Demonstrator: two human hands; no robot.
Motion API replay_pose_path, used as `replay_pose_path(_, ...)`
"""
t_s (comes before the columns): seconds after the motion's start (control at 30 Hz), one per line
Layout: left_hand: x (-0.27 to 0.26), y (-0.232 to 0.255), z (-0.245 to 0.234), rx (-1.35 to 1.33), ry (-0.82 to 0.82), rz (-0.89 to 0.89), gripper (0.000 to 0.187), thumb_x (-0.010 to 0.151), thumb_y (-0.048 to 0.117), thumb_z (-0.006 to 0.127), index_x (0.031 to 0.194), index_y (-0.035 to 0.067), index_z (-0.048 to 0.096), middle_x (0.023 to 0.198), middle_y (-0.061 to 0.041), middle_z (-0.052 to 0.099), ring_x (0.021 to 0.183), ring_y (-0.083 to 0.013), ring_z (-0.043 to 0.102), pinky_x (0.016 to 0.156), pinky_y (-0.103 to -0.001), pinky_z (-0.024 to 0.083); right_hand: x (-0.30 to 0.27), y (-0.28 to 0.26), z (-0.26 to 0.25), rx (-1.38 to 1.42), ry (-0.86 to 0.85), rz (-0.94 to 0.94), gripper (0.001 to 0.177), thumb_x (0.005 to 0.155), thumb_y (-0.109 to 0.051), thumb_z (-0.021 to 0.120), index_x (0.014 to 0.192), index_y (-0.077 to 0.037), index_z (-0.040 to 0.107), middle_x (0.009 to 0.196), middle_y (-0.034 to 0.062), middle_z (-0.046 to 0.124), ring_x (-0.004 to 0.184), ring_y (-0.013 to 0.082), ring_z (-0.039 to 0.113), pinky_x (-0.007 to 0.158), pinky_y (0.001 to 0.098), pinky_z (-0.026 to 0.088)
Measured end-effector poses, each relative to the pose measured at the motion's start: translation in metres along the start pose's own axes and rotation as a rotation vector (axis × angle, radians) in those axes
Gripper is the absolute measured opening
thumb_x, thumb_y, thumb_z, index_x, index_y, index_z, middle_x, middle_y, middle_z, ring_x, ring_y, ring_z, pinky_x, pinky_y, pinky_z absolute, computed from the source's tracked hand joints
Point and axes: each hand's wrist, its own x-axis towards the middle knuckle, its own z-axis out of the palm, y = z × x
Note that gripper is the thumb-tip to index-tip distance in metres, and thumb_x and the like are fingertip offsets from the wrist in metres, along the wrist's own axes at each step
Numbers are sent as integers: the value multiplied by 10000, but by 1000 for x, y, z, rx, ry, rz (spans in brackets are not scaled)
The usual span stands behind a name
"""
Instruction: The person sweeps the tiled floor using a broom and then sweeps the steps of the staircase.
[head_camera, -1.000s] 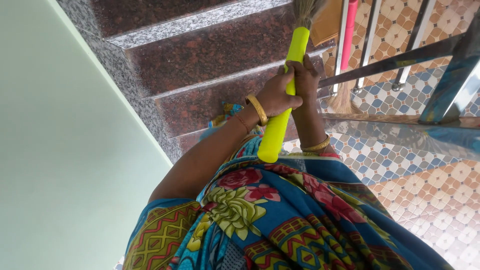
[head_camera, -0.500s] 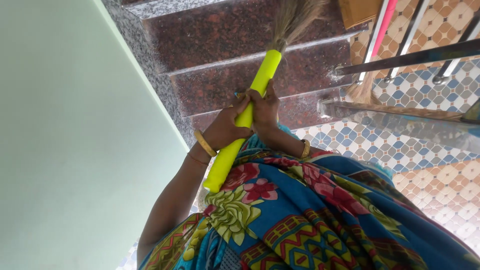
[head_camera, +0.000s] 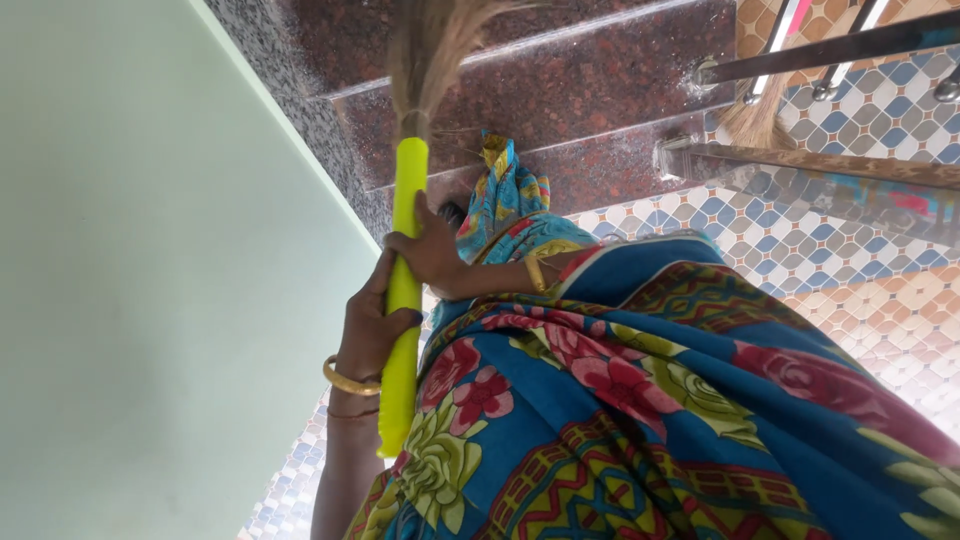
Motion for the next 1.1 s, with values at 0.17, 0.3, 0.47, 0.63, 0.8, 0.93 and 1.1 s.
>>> replay_pose_path(0.17, -35, -3, -9, -109, 155, -19, 907, 745, -145, 608, 1594, 1, 324, 1269, -105, 636, 911, -117, 643, 740, -240, 548, -20, -17, 31, 20, -178, -36, 1021, 767, -305, 731, 1552, 116, 230, 1169, 294, 662, 1056, 331, 695, 905, 359, 559)
replay_pose_path(0.3, -55, -2, -1, -199, 256, -67, 872, 789, -153, 572, 1612, 5, 333, 1201, -121, 642, 844, -130, 641, 692, -248, 547, -29, -26, 35, -106, -298, 2, 1022, 768, -340, 707, 1562, 95, 233, 1141, 295, 663, 1026, 349, 699, 881, 368, 559)
replay_pose_path(0.47, -48, 11, 11, -314, 194, -40, 868, 770, -163, 539, 1598, -5, 332, 1228, -91, 647, 877, -115, 657, 707, -234, 549, -28, -29, 24, -116, -294, -3, 1010, 747, -353, 689, 1555, 102, 288, 1078, 308, 704, 994, 365, 721, 880, 372, 562)
replay_pose_path(0.63, -27, 27, 27, -139, 88, -51, 860, 776, -169, 571, 1593, -13, 350, 1186, -118, 645, 847, -124, 646, 684, -251, 550, -21, -20, -6, 66, -149, 14, 1020, 745, -338, 729, 1541, 116, 280, 1143, 296, 683, 1032, 334, 707, 887, 361, 553)
replay_pose_path(0.8, -19, 50, 47, 21, 23, -63, 888, 755, -153, 592, 1592, -8, 331, 1197, -108, 645, 872, -114, 656, 705, -240, 563, -22, -20, -37, 215, -58, 17, 1011, 775, -288, 765, 1545, 127, 258, 1215, 275, 649, 1071, 290, 690, 920, 333, 542)
replay_pose_path(0.93, -11, 67, 67, 158, -12, -69, 950, 704, -134, 631, 1594, -20, 320, 1193, -113, 664, 872, -116, 651, 708, -237, 559, -29, -37, -66, 362, -50, 133, 1001, 760, -223, 734, 1557, 112, 232, 1125, 247, 688, 952, 267, 710, 814, 319, 570)
replay_pose_path(1.1, 1, 77, 82, 254, -97, -37, 965, 699, -89, 663, 1590, -43, 297, 1224, -113, 657, 895, -95, 630, 725, -225, 541, -30, -40, -90, 502, 54, 112, 960, 776, -177, 735, 1555, 124, 262, 1062, 221, 714, 890, 230, 711, 759, 302, 580)
